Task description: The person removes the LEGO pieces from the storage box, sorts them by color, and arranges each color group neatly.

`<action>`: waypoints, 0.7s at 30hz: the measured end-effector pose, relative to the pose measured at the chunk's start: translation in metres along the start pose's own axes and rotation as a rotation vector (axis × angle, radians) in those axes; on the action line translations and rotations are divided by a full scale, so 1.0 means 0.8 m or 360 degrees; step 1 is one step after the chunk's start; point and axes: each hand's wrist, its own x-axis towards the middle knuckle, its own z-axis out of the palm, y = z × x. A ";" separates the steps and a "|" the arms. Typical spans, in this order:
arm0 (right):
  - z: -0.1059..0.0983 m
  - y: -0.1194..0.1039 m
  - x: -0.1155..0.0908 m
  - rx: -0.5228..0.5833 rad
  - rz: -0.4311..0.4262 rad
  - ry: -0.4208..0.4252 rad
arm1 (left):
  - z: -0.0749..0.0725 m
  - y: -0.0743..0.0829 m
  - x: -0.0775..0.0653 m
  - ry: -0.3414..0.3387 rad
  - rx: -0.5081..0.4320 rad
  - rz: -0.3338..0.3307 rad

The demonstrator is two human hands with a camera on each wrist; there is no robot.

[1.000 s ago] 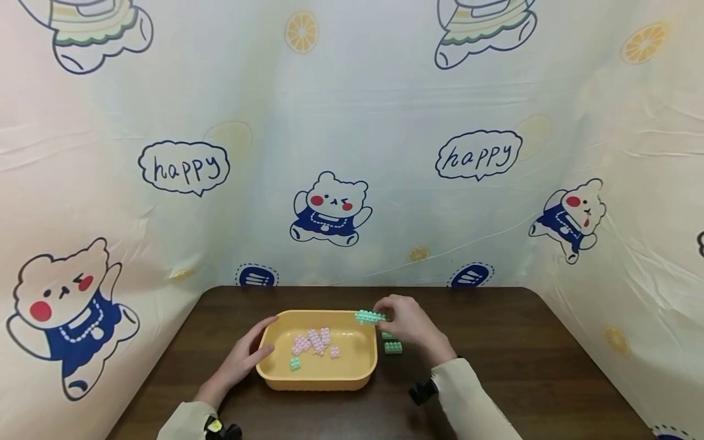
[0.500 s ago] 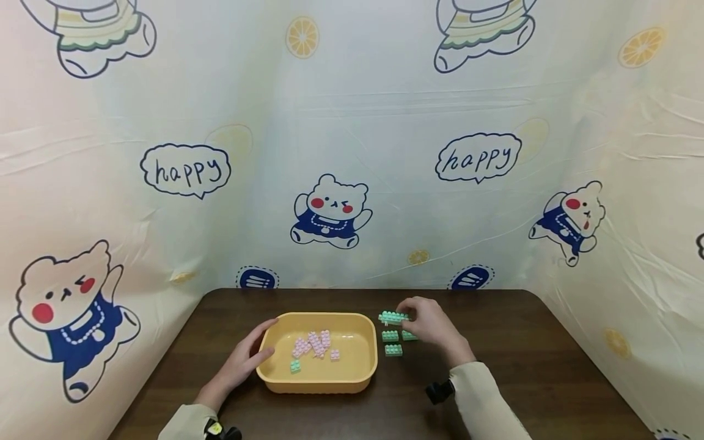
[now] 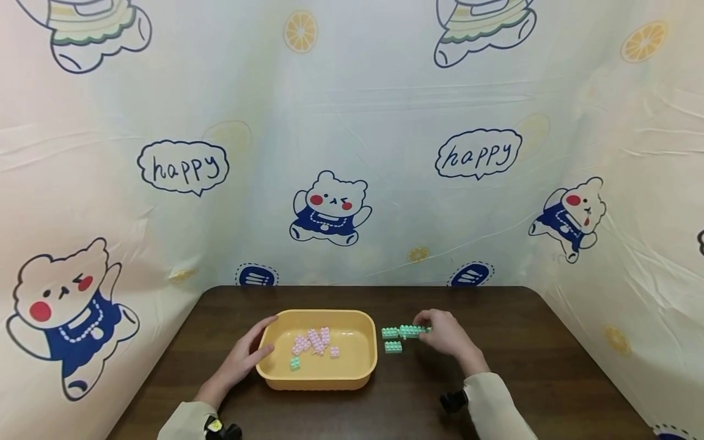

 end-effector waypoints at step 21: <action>0.019 0.021 -0.022 -0.0081 0.0162 -0.0072 | -0.001 0.001 0.000 -0.0002 0.0001 0.0035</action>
